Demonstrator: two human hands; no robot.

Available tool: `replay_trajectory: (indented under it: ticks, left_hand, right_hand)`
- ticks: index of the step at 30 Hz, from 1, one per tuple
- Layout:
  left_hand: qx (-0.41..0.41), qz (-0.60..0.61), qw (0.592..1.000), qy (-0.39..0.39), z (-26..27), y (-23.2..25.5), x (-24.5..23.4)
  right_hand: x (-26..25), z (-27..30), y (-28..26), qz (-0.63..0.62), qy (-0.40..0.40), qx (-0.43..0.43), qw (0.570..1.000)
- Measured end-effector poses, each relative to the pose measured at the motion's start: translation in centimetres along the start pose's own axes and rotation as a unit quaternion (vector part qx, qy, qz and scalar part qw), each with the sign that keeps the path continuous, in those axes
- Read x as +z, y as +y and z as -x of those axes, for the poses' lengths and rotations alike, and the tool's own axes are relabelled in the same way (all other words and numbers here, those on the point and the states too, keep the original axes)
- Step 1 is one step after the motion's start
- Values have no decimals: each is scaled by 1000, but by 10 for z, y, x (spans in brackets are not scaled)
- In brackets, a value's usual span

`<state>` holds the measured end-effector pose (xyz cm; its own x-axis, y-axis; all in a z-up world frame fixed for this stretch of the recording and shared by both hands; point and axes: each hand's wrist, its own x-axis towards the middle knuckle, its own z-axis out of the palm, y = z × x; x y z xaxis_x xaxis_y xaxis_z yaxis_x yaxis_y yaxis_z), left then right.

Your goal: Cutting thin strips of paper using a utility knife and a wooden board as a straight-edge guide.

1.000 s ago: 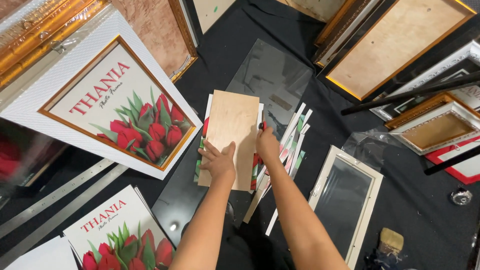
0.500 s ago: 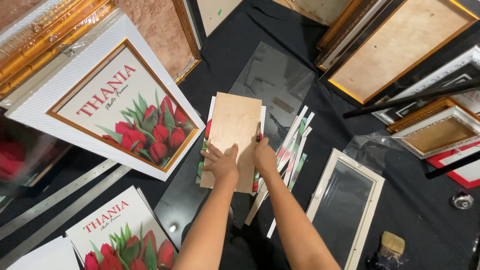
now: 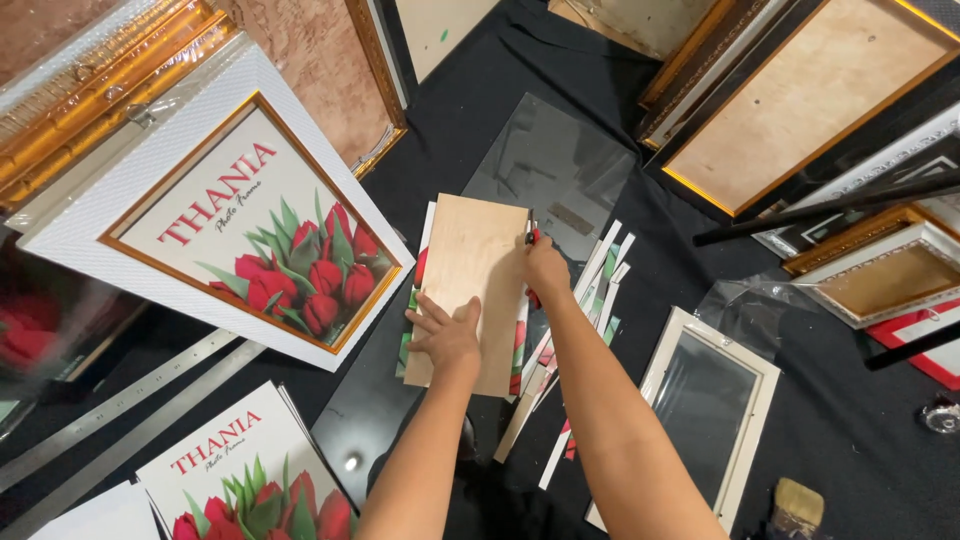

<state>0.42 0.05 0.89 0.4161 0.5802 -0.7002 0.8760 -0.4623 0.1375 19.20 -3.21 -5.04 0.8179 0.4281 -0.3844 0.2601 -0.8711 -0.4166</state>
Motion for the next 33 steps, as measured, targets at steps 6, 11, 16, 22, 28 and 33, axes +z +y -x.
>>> replay_trajectory:
  ticks: [6,11,16,22,28,33]
  left_hand:
    - [6,-5,1000,-8,-3,-2,1]
    - [15,0,1000,3,-5,-5,4]
    - [21,6,1000,13,-12,-7,11]
    - [16,2,1000,10,-13,-4,11]
    - [8,-7,1000,3,-12,-4,12]
    - [11,-3,1000,9,-16,-6,16]
  right_hand:
    - [-7,97,-20,26,-48,7,998]
    - [-25,169,-9,9,-70,44,997]
    - [-34,150,1,-37,-8,73,997]
    - [-23,126,26,-92,4,88,992]
    - [-24,131,20,-101,-2,94,991]
    - [-9,123,35,-156,39,122,979]
